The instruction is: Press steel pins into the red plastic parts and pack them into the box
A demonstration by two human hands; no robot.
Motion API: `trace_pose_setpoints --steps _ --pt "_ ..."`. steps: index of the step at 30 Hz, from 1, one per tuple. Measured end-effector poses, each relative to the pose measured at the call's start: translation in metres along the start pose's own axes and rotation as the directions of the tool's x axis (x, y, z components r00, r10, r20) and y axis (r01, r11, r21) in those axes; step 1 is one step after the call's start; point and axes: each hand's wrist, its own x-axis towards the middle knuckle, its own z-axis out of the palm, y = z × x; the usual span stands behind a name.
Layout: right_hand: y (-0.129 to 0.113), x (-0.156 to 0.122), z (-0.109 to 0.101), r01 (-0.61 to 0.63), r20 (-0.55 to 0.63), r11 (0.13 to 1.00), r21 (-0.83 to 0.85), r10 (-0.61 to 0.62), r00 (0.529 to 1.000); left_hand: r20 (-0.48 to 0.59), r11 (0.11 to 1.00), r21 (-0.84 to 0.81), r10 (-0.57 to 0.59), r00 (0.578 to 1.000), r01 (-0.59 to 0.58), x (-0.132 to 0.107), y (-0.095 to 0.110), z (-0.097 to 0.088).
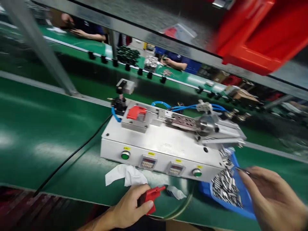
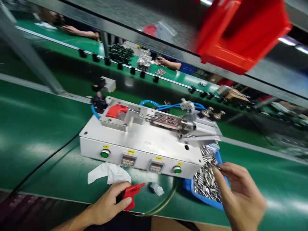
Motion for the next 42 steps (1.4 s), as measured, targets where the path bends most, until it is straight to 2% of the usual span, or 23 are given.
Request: trace_pose_setpoints --steps 2,4,6,8,10,13,16,18,21,25,27,32,35,37,42 --pt "-0.021 0.01 0.013 0.07 -0.012 0.997 0.042 -0.07 0.997 -0.001 1.0 0.0 0.018 1.0 -0.018 0.005 0.005 -0.004" --pt "-0.048 0.017 0.033 0.173 0.078 0.98 0.096 -0.181 0.98 -0.023 0.999 -0.018 0.027 0.999 -0.027 0.009 0.007 -0.007" --pt "-0.078 0.024 0.061 0.3 0.214 0.943 0.146 -0.326 0.921 -0.027 0.998 -0.047 0.033 0.999 -0.034 0.01 0.009 -0.008" --pt "-0.106 0.034 0.094 0.409 0.309 0.891 0.196 -0.452 0.836 -0.006 0.997 -0.073 0.038 0.999 -0.038 0.01 0.009 -0.008" --pt "-0.128 0.047 0.13 0.439 0.36 0.86 0.26 -0.508 0.782 0.015 0.996 -0.088 0.037 0.999 -0.035 0.01 0.009 -0.007" --pt "-0.145 0.065 0.18 0.452 0.432 0.835 0.314 -0.549 0.716 0.022 0.994 -0.103 0.027 0.999 -0.024 0.01 0.009 -0.007" --pt "-0.146 0.071 0.21 0.5 0.518 0.828 0.253 -0.552 0.653 0.029 0.993 -0.12 0.023 0.999 -0.02 0.01 0.009 -0.008" --pt "-0.143 0.069 0.218 0.525 0.533 0.833 0.175 -0.528 0.661 0.034 0.992 -0.128 0.013 0.999 -0.009 0.009 0.009 -0.009" --pt "-0.137 0.063 0.216 0.585 0.493 0.804 0.109 -0.555 0.67 0.044 0.993 -0.118 -0.012 0.999 0.017 0.007 0.008 -0.008" --pt "-0.134 0.06 0.212 0.685 0.482 0.717 0.124 -0.647 0.59 0.069 0.995 -0.101 0.005 0.998 0.002 0.006 0.006 -0.008" --pt "-0.133 0.06 0.212 0.703 0.484 0.7 0.125 -0.662 0.573 0.056 0.995 -0.096 0.02 0.998 -0.014 0.006 0.005 -0.008" --pt "-0.133 0.054 0.212 0.725 0.442 0.681 0.102 -0.684 0.581 0.018 0.996 -0.085 0.038 0.999 -0.036 0.009 0.005 -0.01" --pt "-0.136 0.051 0.21 0.734 0.451 0.669 0.113 -0.693 0.563 0.021 0.994 -0.1 0.035 0.999 -0.033 0.01 0.006 -0.012" --pt "-0.139 0.052 0.209 0.735 0.47 0.669 0.112 -0.687 0.553 0.033 0.994 -0.1 0.036 0.999 -0.033 0.01 0.006 -0.011" --pt "-0.158 0.064 0.215 0.724 0.45 0.681 0.109 -0.683 0.575 0.039 0.999 -0.036 0.032 0.999 -0.03 0.01 -0.002 -0.003"
